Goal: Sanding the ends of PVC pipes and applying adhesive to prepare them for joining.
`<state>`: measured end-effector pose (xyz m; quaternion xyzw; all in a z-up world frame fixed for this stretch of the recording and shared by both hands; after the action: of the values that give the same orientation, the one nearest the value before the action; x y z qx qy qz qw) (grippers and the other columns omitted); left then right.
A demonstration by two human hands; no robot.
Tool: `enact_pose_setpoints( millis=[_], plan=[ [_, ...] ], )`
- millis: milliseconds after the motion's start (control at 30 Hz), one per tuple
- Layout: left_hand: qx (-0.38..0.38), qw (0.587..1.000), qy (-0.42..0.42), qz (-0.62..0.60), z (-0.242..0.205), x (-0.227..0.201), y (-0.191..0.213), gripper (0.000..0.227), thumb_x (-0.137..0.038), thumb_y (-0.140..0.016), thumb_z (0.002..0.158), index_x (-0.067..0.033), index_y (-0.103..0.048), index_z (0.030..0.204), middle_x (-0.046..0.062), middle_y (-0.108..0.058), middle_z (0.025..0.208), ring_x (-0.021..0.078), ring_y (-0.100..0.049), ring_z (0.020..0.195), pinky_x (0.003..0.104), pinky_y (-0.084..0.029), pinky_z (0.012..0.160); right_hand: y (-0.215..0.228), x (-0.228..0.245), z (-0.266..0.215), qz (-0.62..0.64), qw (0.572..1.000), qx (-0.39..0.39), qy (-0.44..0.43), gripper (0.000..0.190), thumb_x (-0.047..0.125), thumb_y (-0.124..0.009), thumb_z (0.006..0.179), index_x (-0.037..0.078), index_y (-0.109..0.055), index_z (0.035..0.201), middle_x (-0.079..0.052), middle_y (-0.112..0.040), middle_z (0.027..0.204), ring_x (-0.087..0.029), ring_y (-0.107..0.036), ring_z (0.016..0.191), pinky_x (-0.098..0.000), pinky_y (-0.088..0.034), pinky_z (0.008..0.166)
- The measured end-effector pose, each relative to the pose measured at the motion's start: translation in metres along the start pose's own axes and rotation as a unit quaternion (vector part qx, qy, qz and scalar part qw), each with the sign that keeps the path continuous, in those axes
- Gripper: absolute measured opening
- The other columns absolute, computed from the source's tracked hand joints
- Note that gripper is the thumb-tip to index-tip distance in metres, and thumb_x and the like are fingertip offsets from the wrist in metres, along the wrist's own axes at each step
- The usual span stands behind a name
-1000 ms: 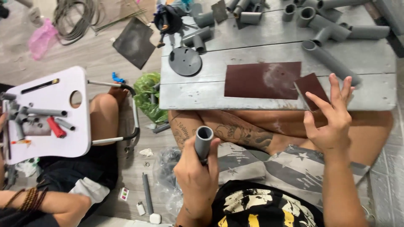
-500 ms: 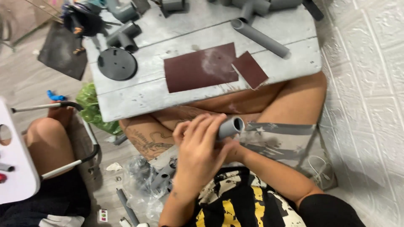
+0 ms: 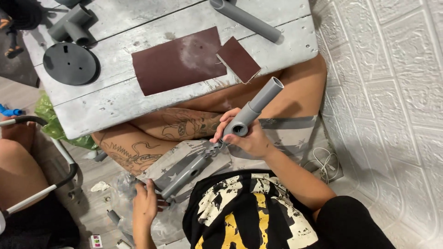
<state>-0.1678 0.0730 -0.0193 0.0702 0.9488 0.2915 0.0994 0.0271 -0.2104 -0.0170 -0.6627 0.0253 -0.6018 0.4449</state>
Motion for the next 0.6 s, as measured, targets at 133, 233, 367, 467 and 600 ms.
enact_pose_setpoints(
  millis=[133,233,367,467,600],
  plan=[
    [-0.278,0.930,-0.169,0.170,-0.005,-0.005,-0.012,0.033,-0.035,-0.053,0.106,-0.0049,-0.044,0.115,0.025,-0.073,0.087,0.0512,-0.070,0.076,0.060,-0.052,0.069,0.001,0.002,-0.003,-0.016,1.000,-0.004,-0.016,0.034,0.017,-0.071,0.100,0.005,-0.049,0.124,-0.016,-0.070,0.097,-0.033,-0.075,0.092,-0.0516,-0.065,0.089],
    [-0.137,0.868,-0.451,0.156,-0.023,-0.042,-0.051,0.046,-0.041,-0.051,0.098,-0.0020,-0.063,0.119,0.016,-0.067,0.115,0.0308,-0.063,0.104,0.046,-0.049,0.091,-0.002,0.001,-0.004,-0.024,0.999,0.012,-0.022,0.034,0.015,-0.071,0.100,0.006,-0.051,0.126,-0.018,-0.071,0.097,-0.032,-0.075,0.091,-0.0474,-0.064,0.088],
    [-0.101,0.770,-0.523,0.352,-0.017,-0.055,-0.097,0.048,-0.045,-0.058,0.097,-0.0102,-0.062,0.130,0.011,-0.066,0.120,0.0314,-0.060,0.106,0.045,-0.050,0.090,0.002,0.004,-0.008,-0.033,0.999,-0.006,-0.021,0.034,0.015,-0.071,0.100,0.005,-0.051,0.125,-0.018,-0.070,0.096,-0.032,-0.075,0.089,-0.0483,-0.065,0.086],
    [-0.071,0.750,-0.548,0.364,-0.009,-0.057,-0.110,0.042,-0.040,-0.061,0.094,-0.0086,-0.067,0.122,0.008,-0.069,0.109,0.0331,-0.060,0.100,0.047,-0.048,0.083,0.008,0.006,-0.014,-0.039,0.999,-0.014,-0.019,0.035,0.017,-0.071,0.100,0.005,-0.050,0.125,-0.018,-0.071,0.096,-0.033,-0.075,0.089,-0.0490,-0.065,0.085],
    [0.092,0.857,-0.485,0.151,-0.022,-0.089,-0.069,0.032,-0.022,-0.068,0.088,-0.0097,-0.071,0.118,0.006,-0.074,0.101,0.0225,-0.069,0.086,0.037,-0.056,0.080,0.021,0.013,-0.017,-0.020,1.000,-0.020,-0.002,0.035,0.009,-0.069,0.101,0.003,-0.048,0.128,-0.014,-0.070,0.100,-0.028,-0.073,0.094,-0.0534,-0.065,0.096]
  ],
)
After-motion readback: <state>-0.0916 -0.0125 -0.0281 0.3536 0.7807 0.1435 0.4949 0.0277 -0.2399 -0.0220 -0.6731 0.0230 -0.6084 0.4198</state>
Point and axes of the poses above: each hand's wrist, its own z-axis towards the middle knuckle, its own y-axis out of the back of the hand, x = y × z, the point moved 4 cm from there along z, towards the middle knuckle
